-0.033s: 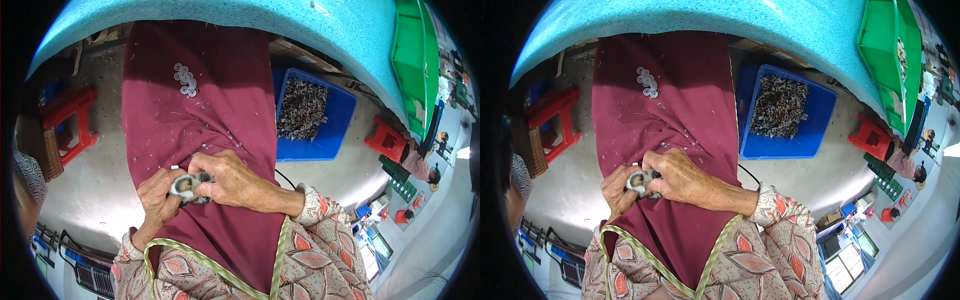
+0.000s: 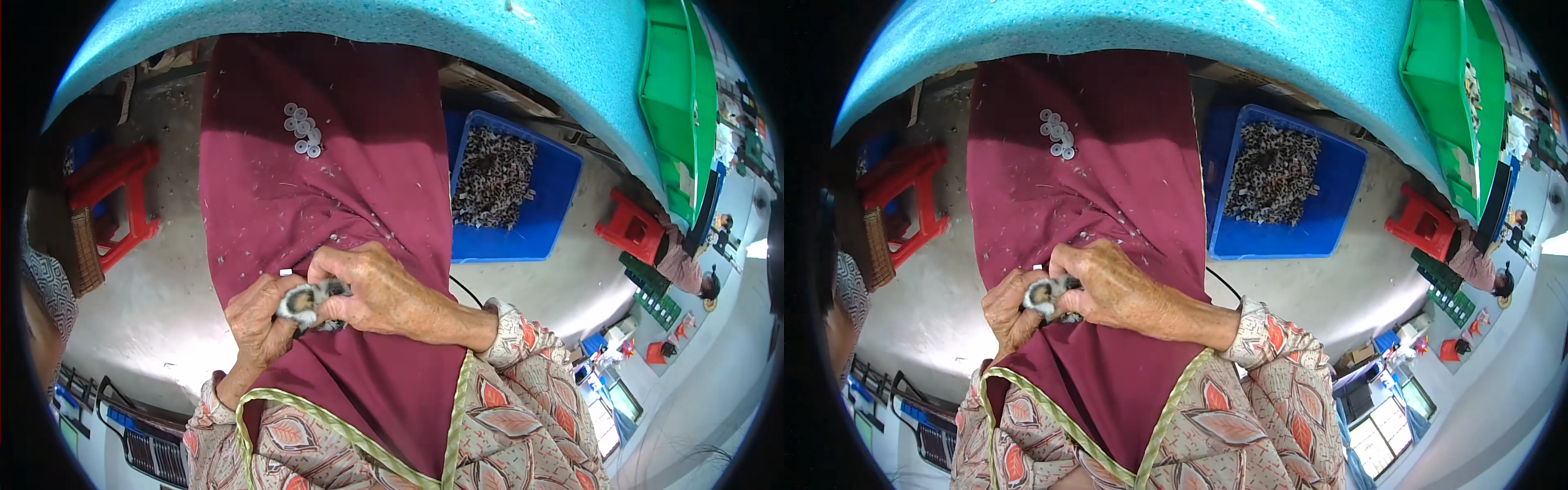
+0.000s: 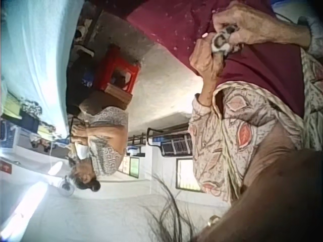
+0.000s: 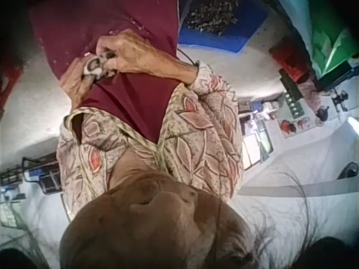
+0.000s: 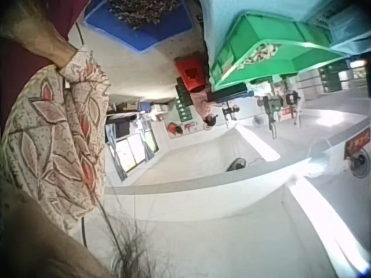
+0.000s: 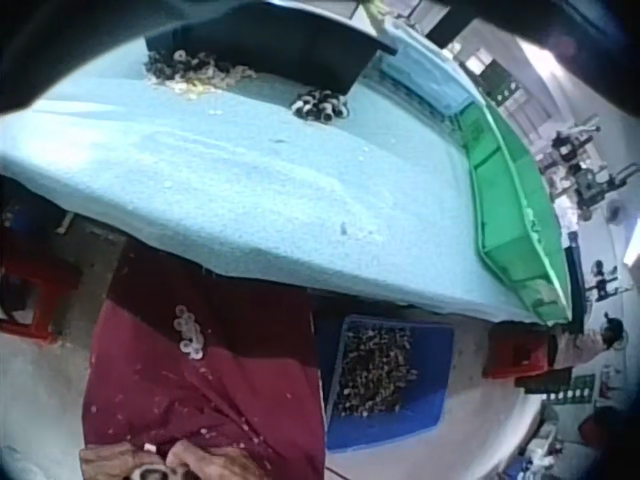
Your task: The person sits on the floor and assembles small leopard-print plush toys by hand. They pick up plastic eyes and buttons from a table and attach them to the plush bodies, occasionally placing finished items into a green tray.
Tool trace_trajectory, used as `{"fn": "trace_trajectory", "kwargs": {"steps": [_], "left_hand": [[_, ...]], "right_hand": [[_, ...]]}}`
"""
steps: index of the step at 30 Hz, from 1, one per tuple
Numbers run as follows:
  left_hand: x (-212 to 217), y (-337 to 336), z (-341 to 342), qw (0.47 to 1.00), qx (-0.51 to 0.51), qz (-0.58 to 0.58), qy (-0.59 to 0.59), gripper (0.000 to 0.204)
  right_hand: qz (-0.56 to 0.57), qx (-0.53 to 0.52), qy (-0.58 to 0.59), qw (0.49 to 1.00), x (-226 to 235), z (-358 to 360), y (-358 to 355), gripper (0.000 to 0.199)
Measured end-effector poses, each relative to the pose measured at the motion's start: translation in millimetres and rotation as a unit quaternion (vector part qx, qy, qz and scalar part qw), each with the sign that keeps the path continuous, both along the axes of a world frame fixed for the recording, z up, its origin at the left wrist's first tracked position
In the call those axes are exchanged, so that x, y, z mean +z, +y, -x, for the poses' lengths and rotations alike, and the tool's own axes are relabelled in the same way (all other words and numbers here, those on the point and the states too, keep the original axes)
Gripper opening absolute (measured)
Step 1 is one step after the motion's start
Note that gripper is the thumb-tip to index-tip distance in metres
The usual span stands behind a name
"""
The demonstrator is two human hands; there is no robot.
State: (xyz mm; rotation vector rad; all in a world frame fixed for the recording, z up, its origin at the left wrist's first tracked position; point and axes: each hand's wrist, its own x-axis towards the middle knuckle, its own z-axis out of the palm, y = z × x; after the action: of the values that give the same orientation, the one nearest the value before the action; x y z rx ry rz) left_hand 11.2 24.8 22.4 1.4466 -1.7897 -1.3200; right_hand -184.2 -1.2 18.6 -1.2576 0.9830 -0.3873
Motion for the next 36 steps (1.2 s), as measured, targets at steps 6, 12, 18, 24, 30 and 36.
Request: {"fn": "trace_trajectory", "kwargs": {"steps": [6, 12, 18, 24, 30, 36], "left_hand": [[3.4, -3.0, -8.8, 0.933, 0.166, -0.297, 0.118, 0.037], [6.4, -32.5, 0.6, 0.759, 0.123, -0.520, 0.371, 0.045], [15.4, -37.2, 11.7, 0.651, -0.007, -0.638, 0.412, 0.063], [14.5, -48.6, 37.3, 0.802, -0.031, -0.479, 0.356, 0.050], [3.9, -56.6, 39.0, 0.840, -0.021, -0.436, 0.322, 0.030], [9.2, -71.1, 57.4, 0.830, -0.042, -0.418, 0.367, 0.025]], "right_hand": [[-0.029, -0.062, -0.109, 0.992, -11.7, 16.6, -4.1, 0.017], [0.208, -0.089, -0.100, 0.969, -15.8, 21.9, -28.0, 0.009], [0.219, -0.068, -0.149, 0.962, -3.9, 37.8, -27.8, 0.009], [0.167, -0.069, 0.087, 0.980, 36.6, 154.0, -17.7, 0.013], [0.334, -0.238, 0.320, 0.854, 164.5, 247.8, -35.6, 0.010], [0.544, -0.181, 0.498, 0.651, 151.8, 317.7, -165.3, 0.035]]}}
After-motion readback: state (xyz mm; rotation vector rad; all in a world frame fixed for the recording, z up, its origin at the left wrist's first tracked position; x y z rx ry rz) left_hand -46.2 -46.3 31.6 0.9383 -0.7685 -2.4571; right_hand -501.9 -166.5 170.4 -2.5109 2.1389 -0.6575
